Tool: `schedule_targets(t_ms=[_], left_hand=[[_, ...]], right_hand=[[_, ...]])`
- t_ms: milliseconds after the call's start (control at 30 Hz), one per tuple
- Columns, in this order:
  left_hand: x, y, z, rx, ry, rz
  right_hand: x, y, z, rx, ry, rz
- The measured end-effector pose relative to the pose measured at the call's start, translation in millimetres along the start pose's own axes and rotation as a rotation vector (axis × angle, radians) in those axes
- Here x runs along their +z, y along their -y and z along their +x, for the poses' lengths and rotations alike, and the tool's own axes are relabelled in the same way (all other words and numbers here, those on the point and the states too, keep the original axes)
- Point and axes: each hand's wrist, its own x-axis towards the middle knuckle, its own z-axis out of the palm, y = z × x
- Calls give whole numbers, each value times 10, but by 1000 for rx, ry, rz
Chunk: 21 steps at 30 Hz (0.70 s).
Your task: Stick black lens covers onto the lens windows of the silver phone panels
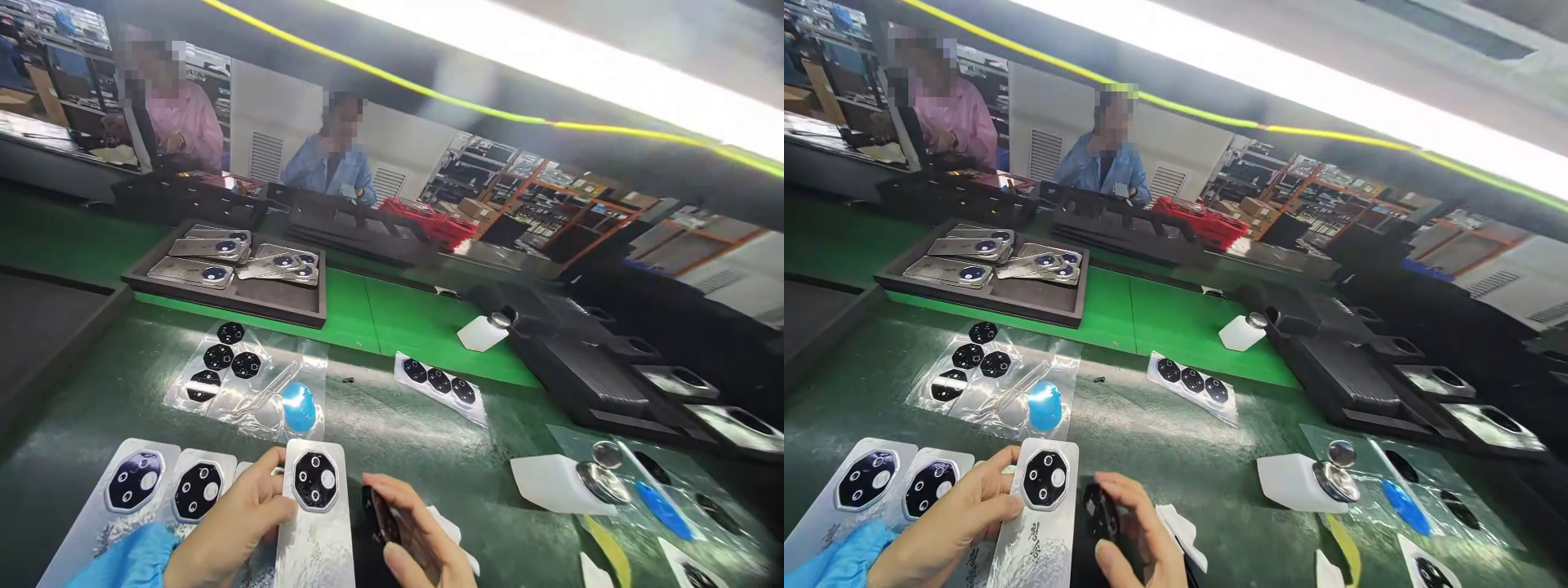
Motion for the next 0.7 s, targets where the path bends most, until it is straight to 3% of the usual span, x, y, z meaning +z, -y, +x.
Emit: schedule_targets(t_ms=[67, 700], left_hand=[[6, 13, 6, -27, 9, -7], [4, 111, 47, -61, 32, -12]], right_hand=[[-39, -7, 64, -11, -64, -57], [-66, -83, 137, 3, -36, -126]])
